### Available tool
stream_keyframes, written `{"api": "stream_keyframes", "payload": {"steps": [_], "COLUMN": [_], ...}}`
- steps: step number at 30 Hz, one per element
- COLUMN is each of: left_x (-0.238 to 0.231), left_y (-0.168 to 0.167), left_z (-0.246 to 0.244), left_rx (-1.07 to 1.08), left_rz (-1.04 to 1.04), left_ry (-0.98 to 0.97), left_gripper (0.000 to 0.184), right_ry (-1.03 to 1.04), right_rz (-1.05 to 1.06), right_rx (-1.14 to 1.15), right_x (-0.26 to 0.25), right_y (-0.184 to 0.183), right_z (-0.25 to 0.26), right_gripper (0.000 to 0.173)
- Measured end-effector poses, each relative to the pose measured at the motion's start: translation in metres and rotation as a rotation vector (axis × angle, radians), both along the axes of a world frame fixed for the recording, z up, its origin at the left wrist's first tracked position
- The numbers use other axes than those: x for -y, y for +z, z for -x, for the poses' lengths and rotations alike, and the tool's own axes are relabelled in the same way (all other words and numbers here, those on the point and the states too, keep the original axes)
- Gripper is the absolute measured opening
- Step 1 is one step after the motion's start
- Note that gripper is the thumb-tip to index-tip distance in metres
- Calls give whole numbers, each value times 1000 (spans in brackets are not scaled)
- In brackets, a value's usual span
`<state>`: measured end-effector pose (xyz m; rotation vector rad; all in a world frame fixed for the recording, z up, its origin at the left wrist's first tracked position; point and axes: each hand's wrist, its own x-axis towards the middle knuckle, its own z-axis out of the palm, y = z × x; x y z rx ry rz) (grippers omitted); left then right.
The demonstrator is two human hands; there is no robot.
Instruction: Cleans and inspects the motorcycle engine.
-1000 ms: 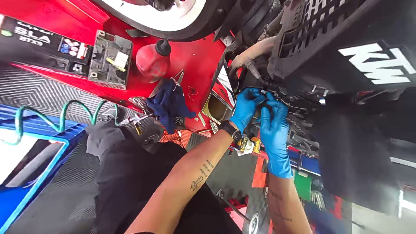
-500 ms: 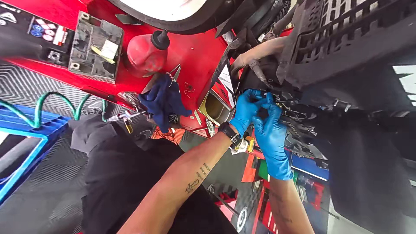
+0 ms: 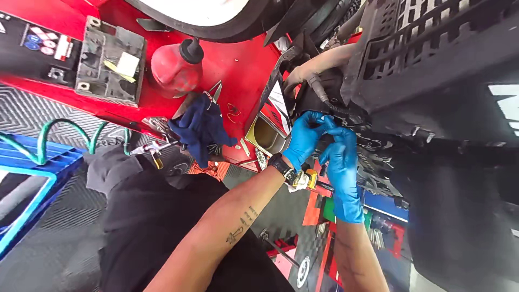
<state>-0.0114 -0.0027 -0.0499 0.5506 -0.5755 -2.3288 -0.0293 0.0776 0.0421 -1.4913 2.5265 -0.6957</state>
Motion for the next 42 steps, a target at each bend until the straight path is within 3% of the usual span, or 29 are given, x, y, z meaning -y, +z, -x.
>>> {"api": "stream_keyframes", "payload": {"steps": [4,10,12,16,19,20,23,25,26,29,30,32,34,36,42], "left_x": [-2,-8,-13,-20,-19,-20,-13,-9,-8,-13,-12,-4,-1,2,0], "left_y": [-3,5,6,13,16,8,-6,19,35,71,73,69,72,74,78], "left_z": [1,-2,-6,-29,-52,-53,-64,-78,-84,-70,-62,-48,-42,-42,-42], "left_rx": [-13,90,156,313,511,590,703,771,784,840,892,1051,1132,1235,1142], "left_rz": [22,-15,44,280,473,567,811,876,928,1223,1314,1469,1485,1556,1503], "left_ry": [-17,28,57,50,5,30,159,65,38,197,230,278,258,159,144], "left_gripper": [19,34,41,48,49,48,46,47,46,35,37,58,66,55,47], "right_ry": [-15,6,-7,-142,-194,-145,-21,66,81,73,70,76,98,108,94], "right_rz": [257,368,396,418,362,431,855,982,1016,1091,1124,1191,1248,1279,1266], "right_rx": [389,525,491,377,58,105,763,971,996,1037,1063,1126,1166,1185,1222], "right_x": [-4,-32,-45,-71,-95,-93,-79,-76,-76,-79,-79,-79,-76,-74,-72], "right_y": [9,12,9,-9,-21,-19,-20,-28,-34,-50,-54,-58,-65,-71,-72], "right_z": [3,4,5,8,9,3,-4,-2,-1,-5,-8,-12,-13,-13,1], "right_gripper": [63,70,70,47,28,24,44,45,44,41,42,42,41,40,35]}}
